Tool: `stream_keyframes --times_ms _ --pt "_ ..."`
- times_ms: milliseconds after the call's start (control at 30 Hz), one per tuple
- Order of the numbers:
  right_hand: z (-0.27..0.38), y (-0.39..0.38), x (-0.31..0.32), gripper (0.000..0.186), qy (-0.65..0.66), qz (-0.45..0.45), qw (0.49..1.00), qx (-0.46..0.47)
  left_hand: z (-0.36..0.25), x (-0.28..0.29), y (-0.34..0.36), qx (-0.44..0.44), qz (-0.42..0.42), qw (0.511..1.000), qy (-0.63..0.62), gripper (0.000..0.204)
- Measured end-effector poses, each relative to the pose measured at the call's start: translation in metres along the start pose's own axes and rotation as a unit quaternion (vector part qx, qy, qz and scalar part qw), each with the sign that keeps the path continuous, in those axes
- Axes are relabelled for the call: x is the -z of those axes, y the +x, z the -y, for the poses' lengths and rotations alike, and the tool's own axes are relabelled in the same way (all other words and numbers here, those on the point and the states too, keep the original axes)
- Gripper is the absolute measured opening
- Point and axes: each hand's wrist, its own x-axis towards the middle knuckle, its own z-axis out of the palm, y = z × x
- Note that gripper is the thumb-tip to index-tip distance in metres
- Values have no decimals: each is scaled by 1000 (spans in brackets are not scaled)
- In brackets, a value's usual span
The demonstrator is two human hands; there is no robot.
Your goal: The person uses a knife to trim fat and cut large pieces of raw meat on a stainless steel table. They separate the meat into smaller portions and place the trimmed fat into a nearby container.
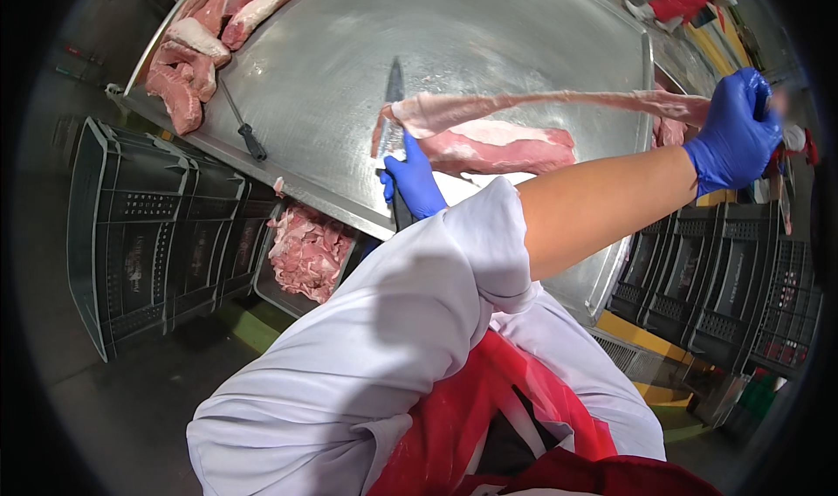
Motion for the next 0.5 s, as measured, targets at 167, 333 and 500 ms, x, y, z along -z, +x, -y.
stream_keyframes --times_ms 167,333,500 --pt "-25 -74 -15 74 -244 131 959 -55 5 -57 2 -45 70 996 -33 9" --pt "3 -157 128 69 -420 146 895 -46 -83 84 -41 106 153 964 189 28" --pt "60 -335 265 64 -417 95 883 -194 -188 312 -179 202 -48 851 483 11"
